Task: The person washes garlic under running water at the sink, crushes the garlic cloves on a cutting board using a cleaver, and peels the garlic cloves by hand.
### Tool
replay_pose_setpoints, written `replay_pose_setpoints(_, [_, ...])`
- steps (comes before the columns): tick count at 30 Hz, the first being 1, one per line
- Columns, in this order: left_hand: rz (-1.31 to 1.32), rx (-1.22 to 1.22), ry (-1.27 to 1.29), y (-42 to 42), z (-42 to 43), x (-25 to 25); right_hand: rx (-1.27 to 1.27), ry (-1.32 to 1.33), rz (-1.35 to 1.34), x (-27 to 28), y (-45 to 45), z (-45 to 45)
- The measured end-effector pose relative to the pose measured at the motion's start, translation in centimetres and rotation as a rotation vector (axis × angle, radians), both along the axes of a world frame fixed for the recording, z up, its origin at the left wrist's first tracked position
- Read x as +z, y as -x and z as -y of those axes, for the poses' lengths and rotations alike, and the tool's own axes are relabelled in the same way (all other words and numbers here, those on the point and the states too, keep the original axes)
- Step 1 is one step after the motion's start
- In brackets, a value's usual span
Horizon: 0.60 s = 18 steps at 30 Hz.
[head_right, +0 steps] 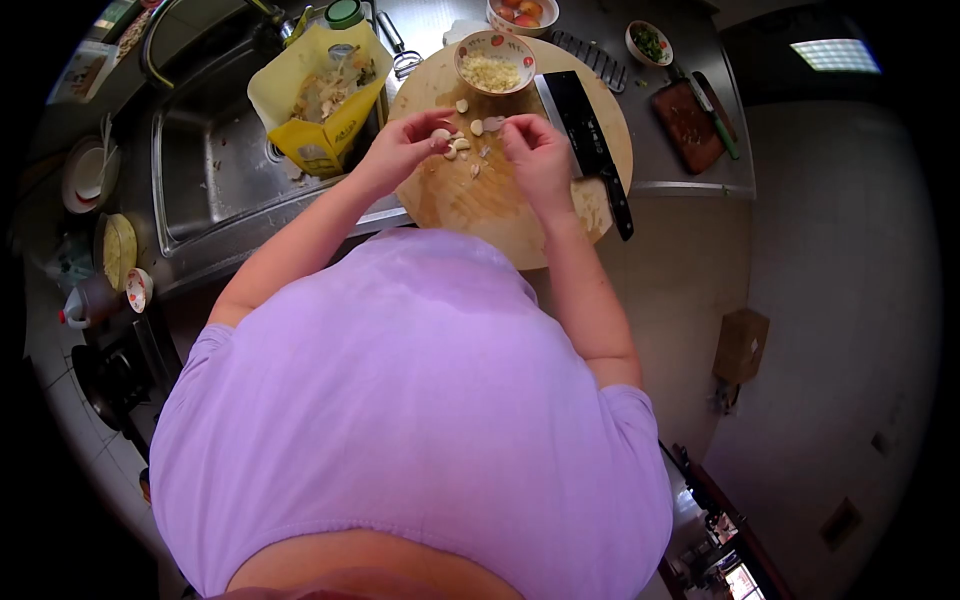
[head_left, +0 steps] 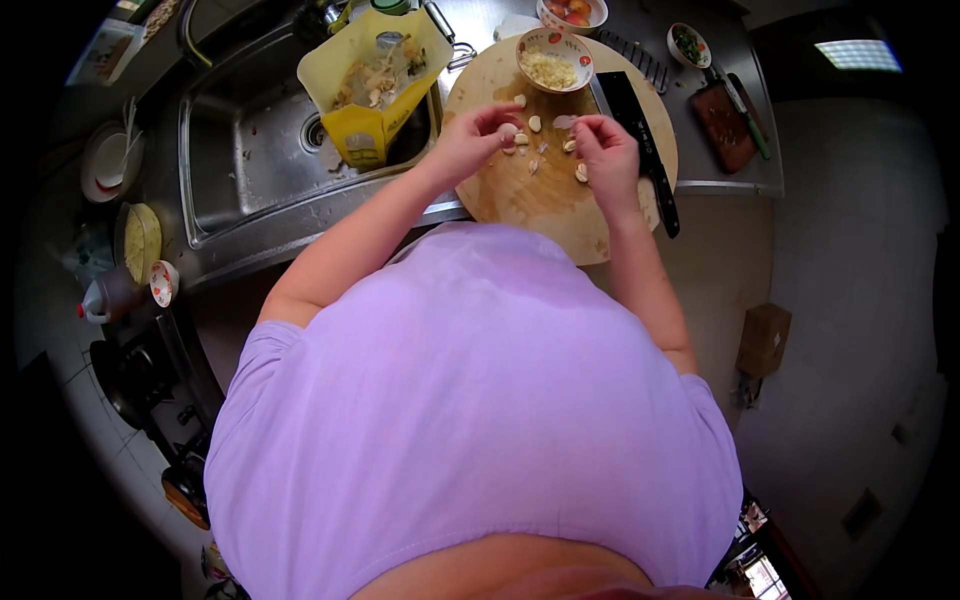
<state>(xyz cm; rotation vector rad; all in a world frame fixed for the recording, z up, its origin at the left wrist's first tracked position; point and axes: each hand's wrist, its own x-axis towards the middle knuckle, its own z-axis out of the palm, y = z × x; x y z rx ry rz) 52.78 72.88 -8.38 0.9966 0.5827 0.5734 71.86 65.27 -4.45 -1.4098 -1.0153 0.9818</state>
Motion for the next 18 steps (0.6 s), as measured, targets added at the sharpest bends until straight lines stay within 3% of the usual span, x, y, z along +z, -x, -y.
replay_pose_setpoints(3, [-0.416, 0.096, -0.393, -0.1, -1.2, -2.1, -0.088, 0.028, 0.130, -1.0, -2.5, -0.2])
replay_pose_setpoints(7, [-0.473, 0.082, -0.446, -0.8, -1.7, -2.5, -0.127, 0.104, 0.342, -3.6, -5.3, 0.4])
replay_pose_setpoints(12, [-0.584, 0.096, -0.938, -1.0, -1.8, -2.4, -0.033, 0.165, 0.690, -4.0, -5.3, 0.6])
replay_pose_setpoints(15, [-0.558, 0.042, -0.879, -1.6, -1.1, -3.0, 0.124, 0.046, 0.855, -4.6, -4.3, 0.0])
replay_pose_setpoints(18, [-0.531, 0.080, -0.924, -2.3, 0.1, -2.6, 0.230, 0.127, 1.004, -4.4, -3.9, -0.6])
